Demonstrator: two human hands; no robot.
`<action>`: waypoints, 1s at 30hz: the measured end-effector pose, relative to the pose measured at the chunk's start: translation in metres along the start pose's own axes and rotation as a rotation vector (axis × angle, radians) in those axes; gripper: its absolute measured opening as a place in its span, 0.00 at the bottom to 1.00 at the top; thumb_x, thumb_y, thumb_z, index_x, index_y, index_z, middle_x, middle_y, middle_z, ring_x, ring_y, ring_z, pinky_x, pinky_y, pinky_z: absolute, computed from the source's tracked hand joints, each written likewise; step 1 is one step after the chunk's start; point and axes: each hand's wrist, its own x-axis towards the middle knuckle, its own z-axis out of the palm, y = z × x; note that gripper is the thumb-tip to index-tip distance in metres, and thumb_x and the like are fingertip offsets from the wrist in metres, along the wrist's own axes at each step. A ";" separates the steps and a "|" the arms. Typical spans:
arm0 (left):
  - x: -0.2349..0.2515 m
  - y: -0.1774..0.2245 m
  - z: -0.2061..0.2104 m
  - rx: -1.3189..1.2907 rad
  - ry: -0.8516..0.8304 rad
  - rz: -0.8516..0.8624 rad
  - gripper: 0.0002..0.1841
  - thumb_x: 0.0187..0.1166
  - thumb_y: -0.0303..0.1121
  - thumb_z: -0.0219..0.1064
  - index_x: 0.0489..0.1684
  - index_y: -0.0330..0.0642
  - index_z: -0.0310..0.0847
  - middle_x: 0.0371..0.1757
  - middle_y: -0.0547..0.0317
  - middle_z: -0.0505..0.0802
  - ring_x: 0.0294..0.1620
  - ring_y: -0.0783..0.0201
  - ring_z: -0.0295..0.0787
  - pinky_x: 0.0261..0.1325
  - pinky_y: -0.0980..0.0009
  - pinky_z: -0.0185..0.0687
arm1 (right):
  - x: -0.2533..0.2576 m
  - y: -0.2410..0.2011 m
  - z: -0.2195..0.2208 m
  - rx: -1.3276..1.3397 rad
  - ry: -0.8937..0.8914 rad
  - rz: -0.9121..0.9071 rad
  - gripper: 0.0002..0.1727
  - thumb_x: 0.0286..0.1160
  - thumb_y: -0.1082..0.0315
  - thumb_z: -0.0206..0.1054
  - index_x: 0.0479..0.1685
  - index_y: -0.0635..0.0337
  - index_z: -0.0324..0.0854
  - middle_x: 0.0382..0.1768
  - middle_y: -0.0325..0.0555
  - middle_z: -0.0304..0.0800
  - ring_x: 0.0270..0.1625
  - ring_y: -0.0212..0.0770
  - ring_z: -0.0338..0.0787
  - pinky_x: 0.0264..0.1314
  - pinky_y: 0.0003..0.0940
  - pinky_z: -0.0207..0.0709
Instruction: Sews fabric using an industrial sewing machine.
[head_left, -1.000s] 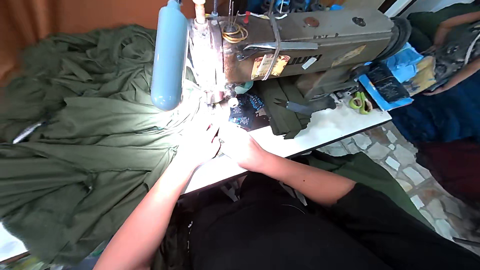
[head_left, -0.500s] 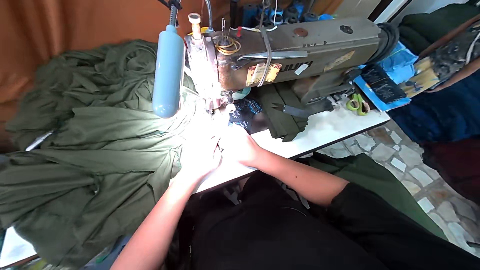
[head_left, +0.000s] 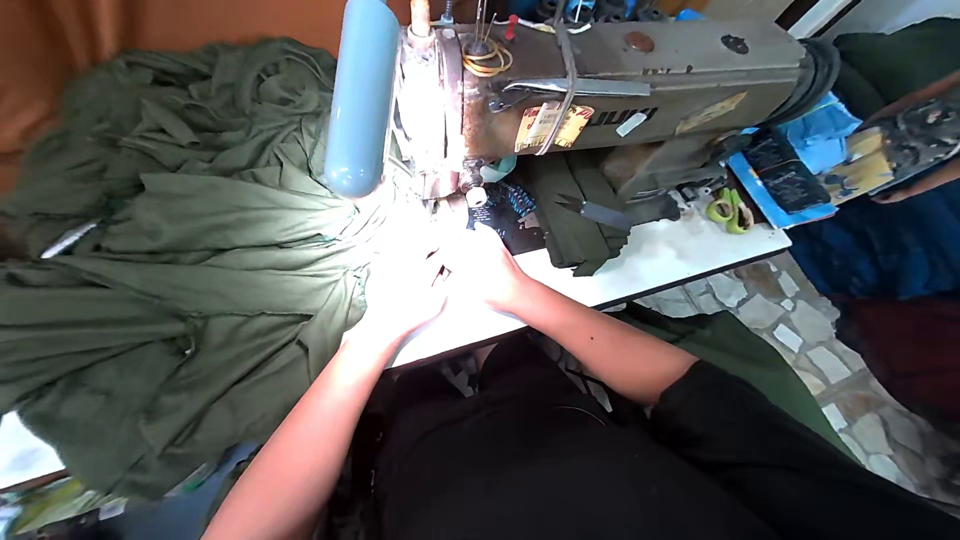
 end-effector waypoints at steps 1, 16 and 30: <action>0.002 0.000 0.000 0.001 0.005 -0.001 0.23 0.78 0.37 0.52 0.58 0.36 0.90 0.67 0.41 0.89 0.69 0.40 0.84 0.68 0.38 0.73 | 0.003 0.000 -0.001 -0.020 -0.041 0.023 0.12 0.73 0.77 0.67 0.53 0.63 0.90 0.57 0.58 0.92 0.68 0.59 0.87 0.83 0.66 0.62; 0.032 -0.008 -0.007 0.041 -0.001 -0.062 0.20 0.77 0.29 0.57 0.65 0.38 0.87 0.69 0.37 0.87 0.72 0.36 0.82 0.69 0.35 0.73 | 0.028 0.018 0.008 0.050 -0.010 0.165 0.16 0.79 0.71 0.64 0.61 0.66 0.89 0.65 0.62 0.89 0.76 0.59 0.82 0.89 0.59 0.53; 0.035 -0.002 -0.007 0.081 -0.079 -0.145 0.25 0.80 0.31 0.58 0.77 0.44 0.81 0.75 0.40 0.83 0.77 0.37 0.77 0.72 0.36 0.70 | -0.101 0.118 -0.134 -0.043 0.784 0.404 0.18 0.88 0.72 0.51 0.60 0.82 0.76 0.58 0.67 0.86 0.60 0.42 0.89 0.66 0.33 0.81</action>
